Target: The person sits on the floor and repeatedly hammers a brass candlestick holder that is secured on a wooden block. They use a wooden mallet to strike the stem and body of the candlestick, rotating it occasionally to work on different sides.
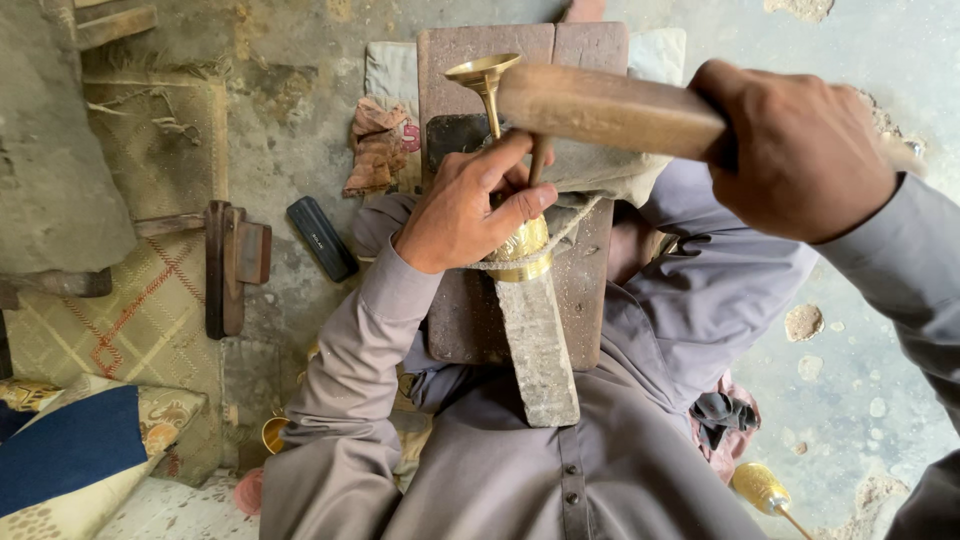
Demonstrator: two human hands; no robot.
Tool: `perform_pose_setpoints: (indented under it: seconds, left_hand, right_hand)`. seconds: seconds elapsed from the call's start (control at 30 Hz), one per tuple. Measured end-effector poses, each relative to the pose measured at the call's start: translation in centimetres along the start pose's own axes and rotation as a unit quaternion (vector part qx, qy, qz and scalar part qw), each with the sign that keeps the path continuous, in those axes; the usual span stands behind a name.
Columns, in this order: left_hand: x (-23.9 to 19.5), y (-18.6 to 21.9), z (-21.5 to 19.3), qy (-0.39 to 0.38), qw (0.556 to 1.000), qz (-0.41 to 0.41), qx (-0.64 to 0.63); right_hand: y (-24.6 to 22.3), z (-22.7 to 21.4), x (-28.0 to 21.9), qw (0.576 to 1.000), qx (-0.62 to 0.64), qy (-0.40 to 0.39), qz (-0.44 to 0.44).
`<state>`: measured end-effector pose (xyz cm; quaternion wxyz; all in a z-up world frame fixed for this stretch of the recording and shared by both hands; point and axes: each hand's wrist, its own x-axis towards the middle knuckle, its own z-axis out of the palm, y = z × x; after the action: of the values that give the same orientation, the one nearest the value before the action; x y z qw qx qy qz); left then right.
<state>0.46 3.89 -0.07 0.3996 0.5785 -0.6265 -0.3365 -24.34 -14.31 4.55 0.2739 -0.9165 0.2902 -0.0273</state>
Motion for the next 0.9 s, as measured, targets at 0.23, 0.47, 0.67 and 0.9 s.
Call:
perform_pose_setpoints:
  seconds: [0.23, 0.47, 0.67, 0.9]
  left_hand:
    - [-0.1, 0.3, -0.1, 0.000, 1.000, -0.015, -0.024]
    - [-0.1, 0.4, -0.2, -0.004, 0.998, -0.038, -0.053]
    - [-0.2, -0.1, -0.2, -0.011, 0.997, -0.039, -0.069]
    - [-0.3, -1.4, 0.8, 0.029, 0.999, -0.007, -0.020]
  right_hand:
    - [-0.7, 0.0, 0.0, 0.996, -0.082, -0.017, 0.028]
    - [-1.5, -0.3, -0.6, 0.977, -0.212, 0.038, 0.001]
    - [-2.6, -1.3, -1.0, 0.980, -0.200, 0.018, -0.004]
    - [-5.7, -2.8, -3.2, 0.959, -0.279, 0.043, 0.023]
